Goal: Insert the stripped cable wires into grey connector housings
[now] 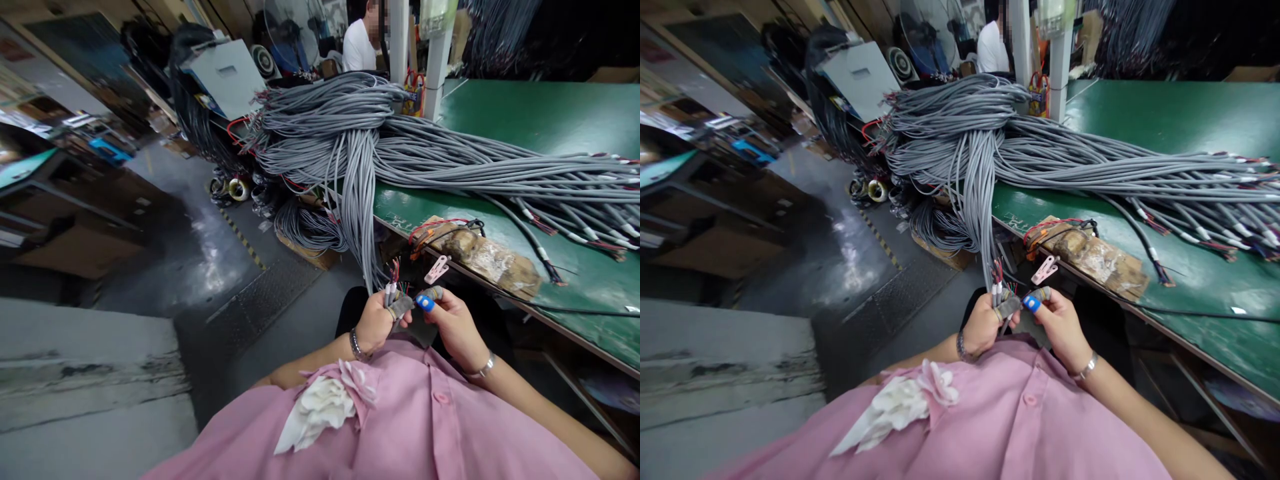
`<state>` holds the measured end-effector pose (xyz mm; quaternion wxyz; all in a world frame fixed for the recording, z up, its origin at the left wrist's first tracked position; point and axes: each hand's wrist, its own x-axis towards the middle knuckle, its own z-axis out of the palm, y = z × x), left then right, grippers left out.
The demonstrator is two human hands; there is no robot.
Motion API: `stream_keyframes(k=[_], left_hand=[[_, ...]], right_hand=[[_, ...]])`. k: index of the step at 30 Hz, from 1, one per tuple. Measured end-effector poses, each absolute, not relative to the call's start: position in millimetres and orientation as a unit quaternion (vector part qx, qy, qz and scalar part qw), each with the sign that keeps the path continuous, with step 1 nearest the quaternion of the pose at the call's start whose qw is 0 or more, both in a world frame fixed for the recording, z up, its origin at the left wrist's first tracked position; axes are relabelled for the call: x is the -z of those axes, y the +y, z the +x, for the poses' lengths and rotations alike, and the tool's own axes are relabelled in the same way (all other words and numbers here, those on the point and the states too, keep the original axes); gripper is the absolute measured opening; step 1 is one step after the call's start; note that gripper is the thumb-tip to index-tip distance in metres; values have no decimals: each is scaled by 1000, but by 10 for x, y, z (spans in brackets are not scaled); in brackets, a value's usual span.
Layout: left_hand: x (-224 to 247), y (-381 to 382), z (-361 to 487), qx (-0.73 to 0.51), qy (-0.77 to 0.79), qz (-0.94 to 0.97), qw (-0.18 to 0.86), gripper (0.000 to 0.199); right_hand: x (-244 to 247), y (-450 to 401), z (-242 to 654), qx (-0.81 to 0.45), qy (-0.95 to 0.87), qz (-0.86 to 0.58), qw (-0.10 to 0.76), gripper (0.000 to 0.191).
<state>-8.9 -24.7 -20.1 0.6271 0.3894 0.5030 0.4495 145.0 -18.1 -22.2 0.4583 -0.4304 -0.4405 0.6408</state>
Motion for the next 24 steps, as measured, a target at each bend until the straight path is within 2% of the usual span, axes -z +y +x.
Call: stream_keyframes(k=[5,9,12,15,18,20,24], left_hand=[[137,-185,-134,-442,474,414,639,35],[59,-107,-172,-392,421,411,708,34],[8,-46,-145,-345,386,396,758,34],[-17,18,-102,-306,367,385,789,37],[-11,84,-90,-291,357,368,808,40],[2,123,-100,-291,350,361,814,40],[18,182,-112,-289,336,356,822,40]], right_hand=[[341,-145,1592,-625,-467,-417,466,20],[388,12,1691,-656,-387,-405,507,39],[322,148,1692,-718,-349,-372,474,50],[260,214,1651,-728,-373,-346,459,46],[290,219,1605,-630,-413,-395,526,36],[335,219,1575,-580,-421,-421,556,36],[349,256,1505,-669,-359,-358,544,47]])
